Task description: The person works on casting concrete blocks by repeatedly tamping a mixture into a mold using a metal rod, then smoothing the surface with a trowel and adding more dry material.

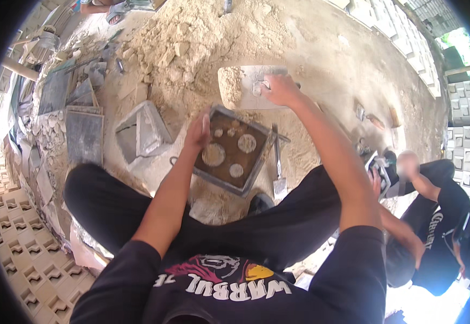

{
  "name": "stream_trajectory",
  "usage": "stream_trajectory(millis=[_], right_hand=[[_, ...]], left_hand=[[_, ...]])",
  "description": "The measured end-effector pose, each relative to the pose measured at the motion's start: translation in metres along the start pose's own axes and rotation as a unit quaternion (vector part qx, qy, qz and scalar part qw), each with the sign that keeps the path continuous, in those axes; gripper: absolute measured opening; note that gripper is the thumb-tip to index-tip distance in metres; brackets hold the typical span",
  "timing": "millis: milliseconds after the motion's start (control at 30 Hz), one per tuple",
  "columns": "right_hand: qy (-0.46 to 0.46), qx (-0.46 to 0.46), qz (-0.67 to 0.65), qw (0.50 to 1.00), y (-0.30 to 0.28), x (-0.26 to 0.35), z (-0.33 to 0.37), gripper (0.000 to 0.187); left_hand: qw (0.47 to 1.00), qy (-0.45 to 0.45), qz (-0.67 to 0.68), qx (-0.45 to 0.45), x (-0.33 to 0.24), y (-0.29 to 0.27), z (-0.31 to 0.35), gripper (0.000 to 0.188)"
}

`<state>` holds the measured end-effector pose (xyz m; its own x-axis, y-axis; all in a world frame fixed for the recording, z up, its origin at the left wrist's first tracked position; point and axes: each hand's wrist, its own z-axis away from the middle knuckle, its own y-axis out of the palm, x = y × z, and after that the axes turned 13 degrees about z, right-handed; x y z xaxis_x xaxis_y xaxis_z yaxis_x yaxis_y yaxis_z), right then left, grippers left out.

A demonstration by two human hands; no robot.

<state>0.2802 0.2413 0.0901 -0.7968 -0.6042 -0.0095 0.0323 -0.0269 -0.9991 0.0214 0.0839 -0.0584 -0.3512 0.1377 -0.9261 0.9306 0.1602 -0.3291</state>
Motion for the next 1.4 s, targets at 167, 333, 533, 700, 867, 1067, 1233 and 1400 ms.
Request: stream_trajectory(millis=[167,333,533,700,867,1067,1233,1400], right_hand=[[-0.097,0.042,0.08,0.991,-0.019,0.055,0.056,0.025],[-0.171,-0.006,0.181,0.969,-0.002,0.106,0.093,0.016],[-0.234,-0.104,0.286,0.923,0.003,0.16,0.119,0.012],[-0.232,-0.103,0.326,0.911,-0.013,0.192,0.129,0.015],[-0.201,-0.043,0.362,0.909,-0.012,0.186,0.15,0.015],[-0.208,0.0,0.338,0.918,-0.021,0.202,0.168,0.014],[-0.2,-0.042,0.324,0.924,-0.017,0.197,0.165,0.014],[-0.143,-0.044,0.343,0.927,-0.027,0.197,0.159,0.012]], left_hand=[[0.992,-0.111,0.053,-0.012,-0.004,-0.021,0.02,0.053],[0.987,-0.151,-0.051,-0.029,-0.051,-0.028,0.028,0.05],[0.967,-0.207,-0.122,0.085,-0.046,-0.051,0.054,0.042],[0.938,-0.259,-0.142,0.18,-0.02,-0.06,0.062,0.037],[0.916,-0.294,-0.126,0.24,-0.068,-0.044,0.069,0.035],[0.905,-0.261,-0.246,0.23,-0.081,-0.047,0.071,0.039],[0.894,-0.333,-0.242,0.177,-0.105,-0.035,0.07,0.044],[0.897,-0.349,-0.226,0.148,-0.085,-0.039,0.07,0.042]])
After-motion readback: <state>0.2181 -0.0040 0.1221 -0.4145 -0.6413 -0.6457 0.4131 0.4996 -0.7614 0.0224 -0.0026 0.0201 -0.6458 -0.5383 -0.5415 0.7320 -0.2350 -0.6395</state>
